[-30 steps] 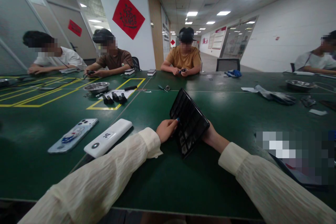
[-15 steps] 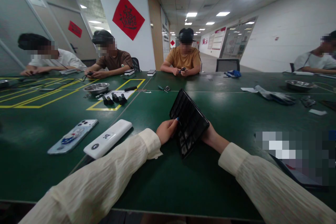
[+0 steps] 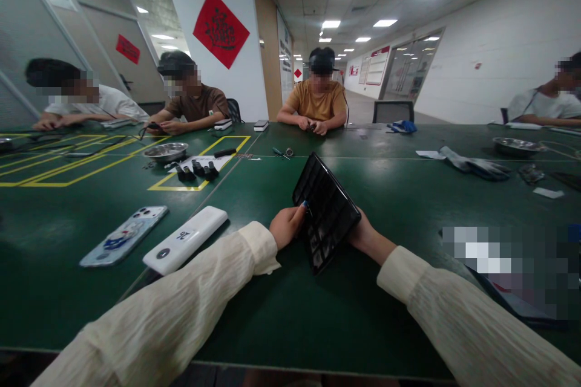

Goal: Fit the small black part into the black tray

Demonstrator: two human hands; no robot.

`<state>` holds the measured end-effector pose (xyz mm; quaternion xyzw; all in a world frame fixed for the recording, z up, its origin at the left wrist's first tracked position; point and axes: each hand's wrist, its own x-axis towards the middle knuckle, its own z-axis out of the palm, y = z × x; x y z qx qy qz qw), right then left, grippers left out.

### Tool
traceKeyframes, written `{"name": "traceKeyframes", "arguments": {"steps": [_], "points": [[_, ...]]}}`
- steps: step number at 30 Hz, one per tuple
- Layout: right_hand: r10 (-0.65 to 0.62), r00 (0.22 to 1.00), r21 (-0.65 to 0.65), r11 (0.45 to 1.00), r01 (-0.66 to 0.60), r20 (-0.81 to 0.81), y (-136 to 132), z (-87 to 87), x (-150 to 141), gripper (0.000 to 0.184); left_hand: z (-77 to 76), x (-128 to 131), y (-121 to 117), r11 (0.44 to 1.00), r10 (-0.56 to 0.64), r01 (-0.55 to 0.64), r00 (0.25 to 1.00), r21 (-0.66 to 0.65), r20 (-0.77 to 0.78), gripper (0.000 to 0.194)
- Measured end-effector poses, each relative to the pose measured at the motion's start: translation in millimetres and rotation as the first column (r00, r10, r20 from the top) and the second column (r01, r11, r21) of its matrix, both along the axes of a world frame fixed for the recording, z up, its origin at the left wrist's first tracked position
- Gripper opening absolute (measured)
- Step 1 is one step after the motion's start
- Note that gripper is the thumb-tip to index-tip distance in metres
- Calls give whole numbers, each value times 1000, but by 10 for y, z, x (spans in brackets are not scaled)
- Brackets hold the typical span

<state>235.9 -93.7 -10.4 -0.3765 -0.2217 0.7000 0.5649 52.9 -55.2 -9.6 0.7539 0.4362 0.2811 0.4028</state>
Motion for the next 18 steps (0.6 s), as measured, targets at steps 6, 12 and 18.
{"name": "traceKeyframes", "arguments": {"steps": [6,12,18], "points": [[-38,999,48,998,37,18,-22,7,-27,11,3,3,-7,1000,-2,2,1000,-8,21,55],[-34,999,85,996,32,25,-31,11,-26,10,-15,3,13,1000,1,-2,1000,15,16,56],[-27,999,88,996,24,30,-8,-21,-16,10,-42,-6,33,1000,0,0,1000,16,15,53]]}}
